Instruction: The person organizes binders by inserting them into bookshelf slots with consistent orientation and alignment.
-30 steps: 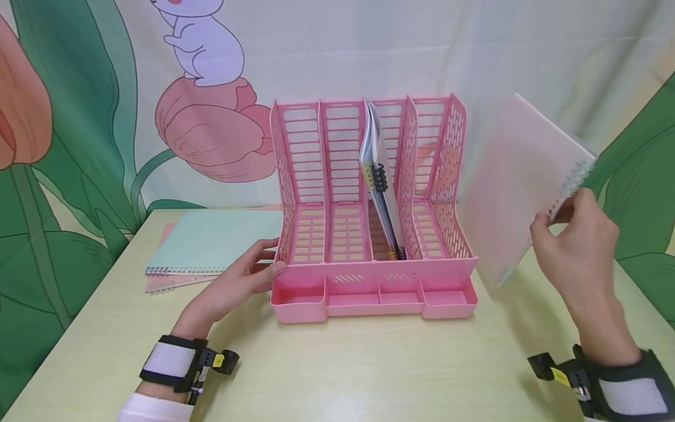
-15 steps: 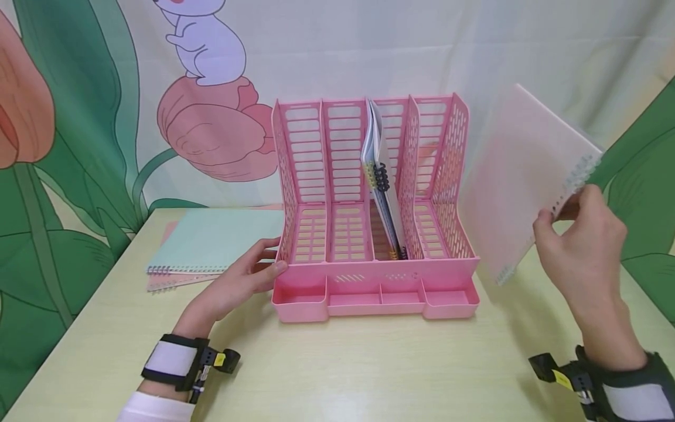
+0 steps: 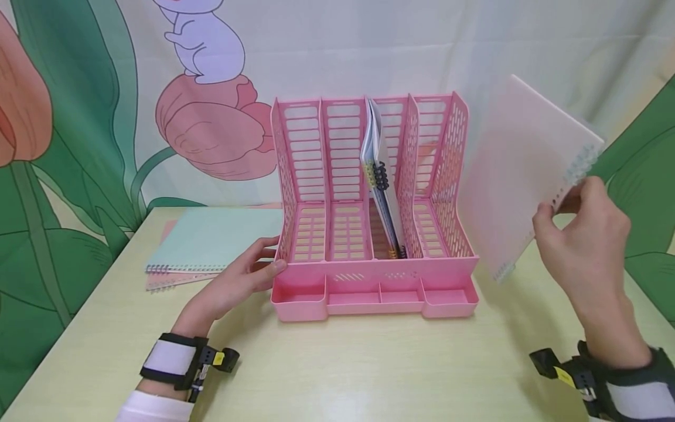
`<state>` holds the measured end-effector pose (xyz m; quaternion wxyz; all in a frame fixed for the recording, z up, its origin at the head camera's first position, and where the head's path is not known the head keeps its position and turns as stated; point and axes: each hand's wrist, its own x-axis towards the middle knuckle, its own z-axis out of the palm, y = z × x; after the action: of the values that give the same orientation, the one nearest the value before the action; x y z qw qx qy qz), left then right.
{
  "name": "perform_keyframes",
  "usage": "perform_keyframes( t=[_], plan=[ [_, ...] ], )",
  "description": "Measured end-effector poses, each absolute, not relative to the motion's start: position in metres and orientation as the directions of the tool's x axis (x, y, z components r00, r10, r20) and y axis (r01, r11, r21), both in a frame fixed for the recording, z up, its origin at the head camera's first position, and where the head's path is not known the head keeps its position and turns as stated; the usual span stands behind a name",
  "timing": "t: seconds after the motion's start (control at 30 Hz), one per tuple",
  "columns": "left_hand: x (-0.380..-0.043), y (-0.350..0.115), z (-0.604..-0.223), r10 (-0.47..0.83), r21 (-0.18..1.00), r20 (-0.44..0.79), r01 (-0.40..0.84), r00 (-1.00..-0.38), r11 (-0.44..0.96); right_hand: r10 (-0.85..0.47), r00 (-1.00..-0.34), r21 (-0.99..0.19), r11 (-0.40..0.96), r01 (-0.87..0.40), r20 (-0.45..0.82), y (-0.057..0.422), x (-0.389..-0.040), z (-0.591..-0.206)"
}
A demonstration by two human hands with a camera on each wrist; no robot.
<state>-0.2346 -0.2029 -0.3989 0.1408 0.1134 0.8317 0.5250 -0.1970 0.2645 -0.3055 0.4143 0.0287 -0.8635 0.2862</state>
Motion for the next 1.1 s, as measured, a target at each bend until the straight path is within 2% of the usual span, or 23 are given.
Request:
perform_keyframes(
  t=[0.4, 1.1],
  plan=[
    [-0.236, -0.203, -0.4, 0.335, 0.904, -0.118, 0.038, -0.935, 0.426, 0.169, -0.641, -0.452, 0.837, -0.308, 0.749, 0.259, -0.19, -0.293],
    [-0.236, -0.203, -0.401, 0.334, 0.904, -0.122, 0.035, -0.935, 0.427, 0.143, -0.573, -0.398, 0.849, -0.348, 0.807, 0.259, -0.179, -0.278]
  ],
)
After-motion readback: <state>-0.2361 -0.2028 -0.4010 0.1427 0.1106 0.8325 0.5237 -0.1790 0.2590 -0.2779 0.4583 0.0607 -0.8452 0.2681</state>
